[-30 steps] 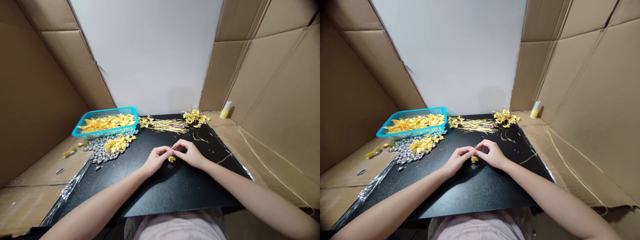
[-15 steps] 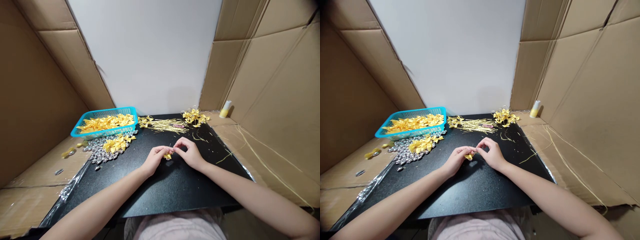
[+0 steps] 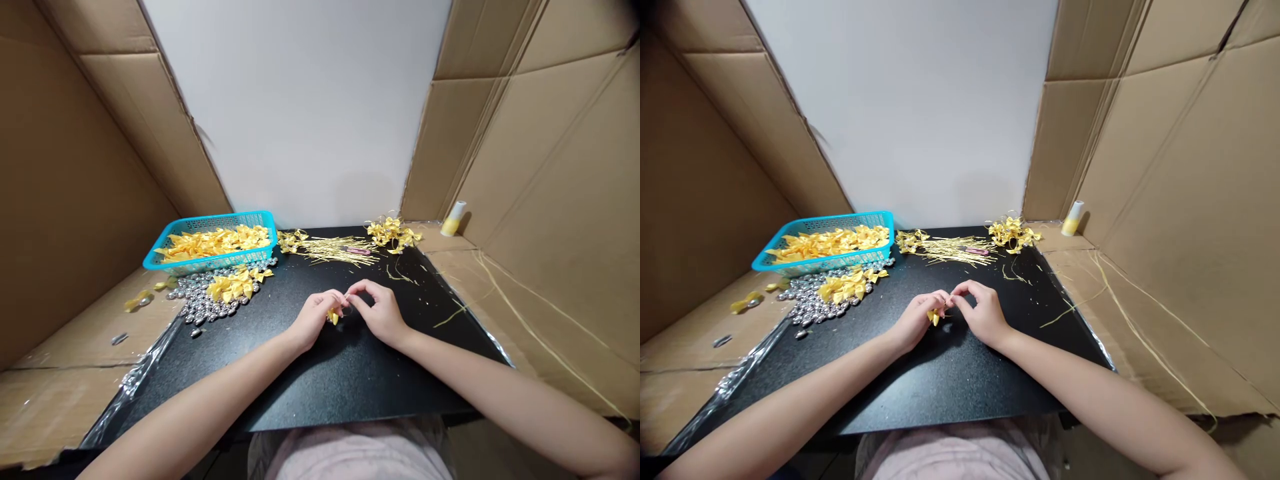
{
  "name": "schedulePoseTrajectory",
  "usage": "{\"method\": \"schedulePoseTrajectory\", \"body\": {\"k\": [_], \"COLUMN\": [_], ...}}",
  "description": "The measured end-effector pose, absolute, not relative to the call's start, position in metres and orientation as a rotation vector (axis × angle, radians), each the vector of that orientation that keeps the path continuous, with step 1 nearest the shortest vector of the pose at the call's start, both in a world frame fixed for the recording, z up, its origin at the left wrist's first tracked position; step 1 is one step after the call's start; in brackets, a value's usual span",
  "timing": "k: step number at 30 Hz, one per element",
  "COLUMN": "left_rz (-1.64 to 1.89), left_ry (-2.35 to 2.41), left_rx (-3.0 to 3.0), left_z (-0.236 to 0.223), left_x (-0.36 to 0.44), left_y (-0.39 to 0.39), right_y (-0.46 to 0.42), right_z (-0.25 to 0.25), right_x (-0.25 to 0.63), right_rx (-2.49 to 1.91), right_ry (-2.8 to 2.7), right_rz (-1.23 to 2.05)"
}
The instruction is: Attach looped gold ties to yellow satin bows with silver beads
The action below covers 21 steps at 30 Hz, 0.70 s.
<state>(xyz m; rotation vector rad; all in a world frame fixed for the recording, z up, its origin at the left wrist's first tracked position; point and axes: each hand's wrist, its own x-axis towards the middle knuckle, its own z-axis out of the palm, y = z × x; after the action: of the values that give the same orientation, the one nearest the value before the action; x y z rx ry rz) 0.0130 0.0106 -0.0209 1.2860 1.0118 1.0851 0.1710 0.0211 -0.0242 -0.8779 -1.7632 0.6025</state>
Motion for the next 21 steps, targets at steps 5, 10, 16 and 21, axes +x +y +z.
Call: {"method": "schedulePoseTrajectory", "body": {"k": [5,10,16,21], "left_rz": [1.087,1.053,1.01,0.997], "left_ry": [0.994,0.933,0.842,0.811], "left_rx": [1.298,1.33,1.34,1.327], "left_z": [-0.019,-0.019,-0.02,-0.019], "left_x": [0.014,0.013,0.01,0.009], "left_y": [0.009,0.007,0.008,0.01], "right_y": [0.02,0.026,0.033,0.028], "right_z": [-0.024,-0.025,-0.028,-0.022], "right_x": [0.17,0.173,0.176,0.18], "right_rx": [-0.861,-0.886,-0.883,-0.784], "right_ry": [-1.775,-1.744,-1.703,-1.736], "right_rz": [0.614,0.678,0.769,0.782]}}
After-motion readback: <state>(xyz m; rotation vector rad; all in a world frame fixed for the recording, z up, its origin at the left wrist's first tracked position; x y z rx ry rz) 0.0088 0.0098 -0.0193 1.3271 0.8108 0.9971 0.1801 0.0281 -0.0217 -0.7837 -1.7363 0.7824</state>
